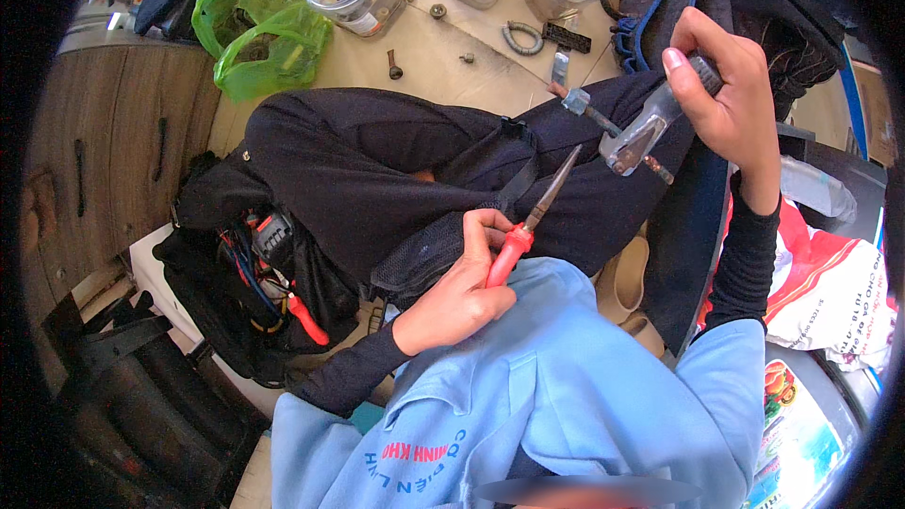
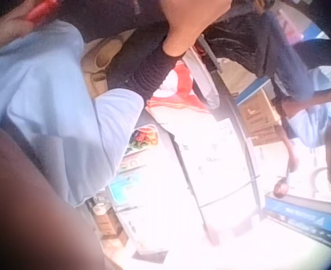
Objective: The person sits on the floor and uses pliers and a hammer to disassemble and manipulate small metal lock cylinders. They remove pins and internal components, placing them into plastic containers while other people work nearby.
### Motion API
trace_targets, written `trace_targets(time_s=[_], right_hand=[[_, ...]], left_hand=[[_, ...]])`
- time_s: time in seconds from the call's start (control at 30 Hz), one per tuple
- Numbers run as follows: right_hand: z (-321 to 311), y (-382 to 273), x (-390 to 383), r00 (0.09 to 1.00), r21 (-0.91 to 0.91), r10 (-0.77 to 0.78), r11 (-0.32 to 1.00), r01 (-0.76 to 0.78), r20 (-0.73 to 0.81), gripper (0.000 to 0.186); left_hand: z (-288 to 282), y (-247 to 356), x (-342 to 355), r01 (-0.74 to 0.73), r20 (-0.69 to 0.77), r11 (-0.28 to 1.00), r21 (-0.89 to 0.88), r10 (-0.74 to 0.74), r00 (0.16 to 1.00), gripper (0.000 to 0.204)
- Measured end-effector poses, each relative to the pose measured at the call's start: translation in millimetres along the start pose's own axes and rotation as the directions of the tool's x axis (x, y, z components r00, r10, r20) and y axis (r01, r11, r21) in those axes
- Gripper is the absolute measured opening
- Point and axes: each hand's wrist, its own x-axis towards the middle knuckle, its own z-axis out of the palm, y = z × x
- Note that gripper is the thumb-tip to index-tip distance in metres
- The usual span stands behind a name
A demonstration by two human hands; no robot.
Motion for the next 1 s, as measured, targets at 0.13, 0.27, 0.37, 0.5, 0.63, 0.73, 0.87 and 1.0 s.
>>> trace_targets(time_s=[0.13,0.27,0.37,0.5,0.63,0.73,0.87,1.0], right_hand=[[3,-8,-1,0.997,-0.005,-0.075,0.997,0.075,0.009,0.017],[8,-13,-4,0.988,-0.092,-0.153,0.984,0.153,0.011,0.014],[12,-22,-4,0.981,-0.163,-0.191,0.968,0.193,0.025,0.013],[14,-30,-6,0.975,-0.25,-0.222,0.943,0.219,0.017,0.014],[15,-35,-7,0.974,-0.259,-0.228,0.941,0.22,-0.002,0.015],[17,-38,-7,0.97,-0.228,-0.243,0.945,0.233,-0.017,0.014],[19,-41,-7,0.968,-0.191,-0.248,0.953,0.237,-0.038,0.015],[19,-43,-7,0.959,-0.187,-0.281,0.944,0.271,-0.032,0.015]], left_hand=[[0,11,0,-0.036,0.008,0.999,-0.023,0.037,0.999,0.067],[-4,10,5,-0.023,0.023,0.996,-0.086,0.025,0.999,0.074],[-4,12,7,0.0,0.058,0.996,-0.085,0.005,0.998,0.076],[-2,4,10,-0.045,0.006,0.997,-0.058,0.045,0.999,0.079],[2,1,13,-0.06,-0.019,0.997,-0.047,0.059,0.998,0.081],[3,2,17,-0.077,-0.011,0.996,-0.041,0.077,0.997,0.077],[1,9,17,-0.121,-0.046,0.992,-0.034,0.12,0.992,0.077],[-1,5,18,-0.1,-0.057,0.995,-0.015,0.099,0.993,0.082]])
